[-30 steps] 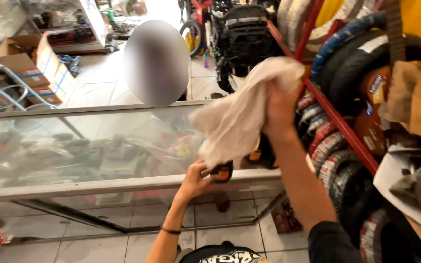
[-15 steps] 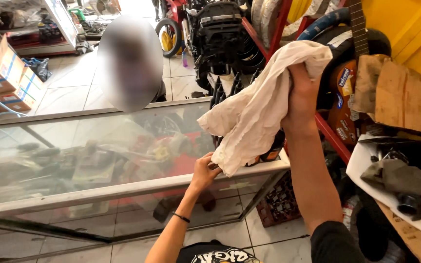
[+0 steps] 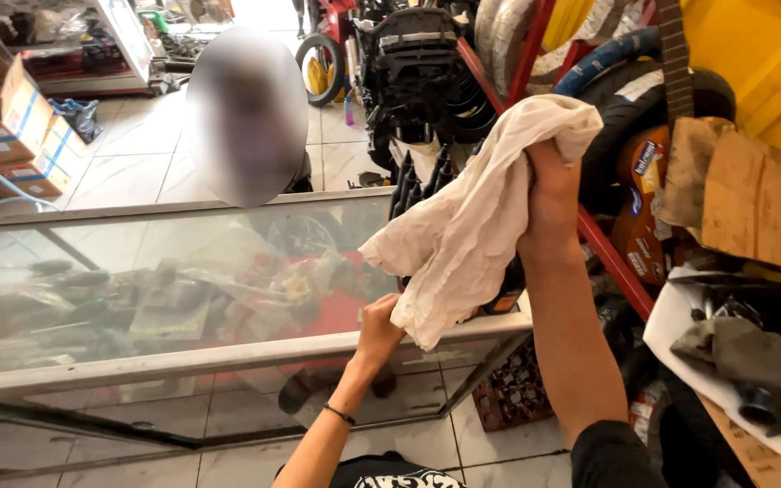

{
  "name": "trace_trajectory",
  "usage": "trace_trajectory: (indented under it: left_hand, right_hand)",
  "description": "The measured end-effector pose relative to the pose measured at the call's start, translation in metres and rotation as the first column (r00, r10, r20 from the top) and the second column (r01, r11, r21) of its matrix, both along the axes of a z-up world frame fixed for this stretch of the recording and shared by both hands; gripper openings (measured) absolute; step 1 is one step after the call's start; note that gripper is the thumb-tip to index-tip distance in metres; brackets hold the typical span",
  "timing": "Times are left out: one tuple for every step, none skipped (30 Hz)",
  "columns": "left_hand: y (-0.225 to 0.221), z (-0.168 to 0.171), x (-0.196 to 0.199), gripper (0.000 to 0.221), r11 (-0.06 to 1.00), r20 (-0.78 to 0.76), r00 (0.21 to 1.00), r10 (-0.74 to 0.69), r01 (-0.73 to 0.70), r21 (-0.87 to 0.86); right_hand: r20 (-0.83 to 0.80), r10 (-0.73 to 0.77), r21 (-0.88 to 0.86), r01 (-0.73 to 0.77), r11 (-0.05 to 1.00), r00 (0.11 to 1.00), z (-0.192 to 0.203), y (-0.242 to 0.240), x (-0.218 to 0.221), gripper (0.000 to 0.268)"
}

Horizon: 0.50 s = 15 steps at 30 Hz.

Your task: The person wipes a small black bottle with a cloth and places it on a glass counter before moving several more small bottles from the counter to a shelf. They then take larger white bottles of oil from a higher shelf and place them on the counter.

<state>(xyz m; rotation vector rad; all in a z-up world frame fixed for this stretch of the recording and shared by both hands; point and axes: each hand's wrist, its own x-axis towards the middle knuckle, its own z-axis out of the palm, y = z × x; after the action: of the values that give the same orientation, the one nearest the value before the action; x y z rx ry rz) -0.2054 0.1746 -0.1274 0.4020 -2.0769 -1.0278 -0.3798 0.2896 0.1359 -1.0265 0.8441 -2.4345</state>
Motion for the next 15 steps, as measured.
trace_trajectory:
  left_hand:
    - [0.001,0.001,0.001,0.023,1.000,-0.021,0.999,-0.030,0.030,0.009]
    - [0.002,0.001,0.002,0.023,0.998,-0.042,0.998,-0.056,0.056,0.018]
    - [0.003,0.002,0.003,0.022,0.996,-0.063,0.995,-0.081,0.083,0.026]
    - [0.005,0.003,0.006,0.025,0.995,-0.086,0.992,-0.096,0.099,0.030]
    - [0.007,0.004,0.009,0.027,0.993,-0.109,0.988,-0.110,0.114,0.034]
    - [0.007,0.004,0.010,0.030,0.991,-0.132,0.983,-0.127,0.132,0.034]
    - [0.007,0.004,0.011,0.032,0.991,-0.144,0.982,-0.120,0.128,0.050]
    - [0.008,0.003,0.012,0.034,0.989,-0.156,0.981,-0.118,0.129,0.065]
    - [0.006,0.001,0.012,0.036,0.988,-0.168,0.979,-0.116,0.131,0.079]
    - [0.004,-0.002,0.011,0.036,0.992,-0.150,0.983,-0.106,0.115,0.047]
    - [0.002,-0.006,0.010,0.037,0.995,-0.132,0.987,-0.096,0.099,0.014]
    - [0.001,-0.011,0.010,0.037,0.996,-0.114,0.990,-0.086,0.085,-0.016]
    - [0.001,-0.017,0.009,0.038,0.997,-0.100,0.992,-0.082,0.080,-0.018]
    - [0.001,-0.022,0.009,0.039,0.997,-0.087,0.993,-0.078,0.076,-0.021]
    - [0.002,-0.026,0.009,0.040,0.997,-0.075,0.994,-0.074,0.073,-0.024]
  right_hand:
    - [-0.001,0.036,0.000,-0.036,0.999,0.999,0.001,-0.001,0.001,0.015]
    - [-0.001,0.076,0.000,-0.076,0.997,0.997,0.002,-0.003,0.003,0.014]
    - [-0.002,0.116,0.001,-0.116,0.993,0.993,0.002,-0.005,0.006,0.014]
    - [-0.001,0.141,-0.008,-0.141,0.990,0.990,0.002,-0.007,0.009,0.015]
    - [0.000,0.165,-0.017,-0.165,0.986,0.986,0.001,-0.010,0.012,0.016]
    - [0.000,0.188,-0.028,-0.188,0.982,0.982,0.001,-0.011,0.013,0.016]
    - [-0.032,0.190,-0.026,-0.191,0.981,0.981,0.001,-0.011,0.014,0.018]
    - [-0.065,0.186,-0.026,-0.188,0.982,0.980,0.001,-0.009,0.015,0.020]
    - [-0.098,0.183,-0.026,-0.186,0.982,0.978,0.002,-0.009,0.016,0.021]
    - [-0.103,0.169,-0.034,-0.173,0.984,0.980,0.002,-0.009,0.017,0.022]
    - [-0.108,0.155,-0.041,-0.160,0.986,0.982,0.003,-0.008,0.017,0.023]
    - [-0.112,0.140,-0.046,-0.146,0.988,0.984,0.003,-0.007,0.018,0.025]
    - [-0.116,0.126,-0.051,-0.133,0.990,0.985,0.003,-0.007,0.020,0.026]
    - [-0.121,0.111,-0.057,-0.119,0.991,0.986,0.002,-0.007,0.021,0.027]
    - [-0.126,0.097,-0.063,-0.105,0.992,0.987,0.001,-0.008,0.023,0.028]
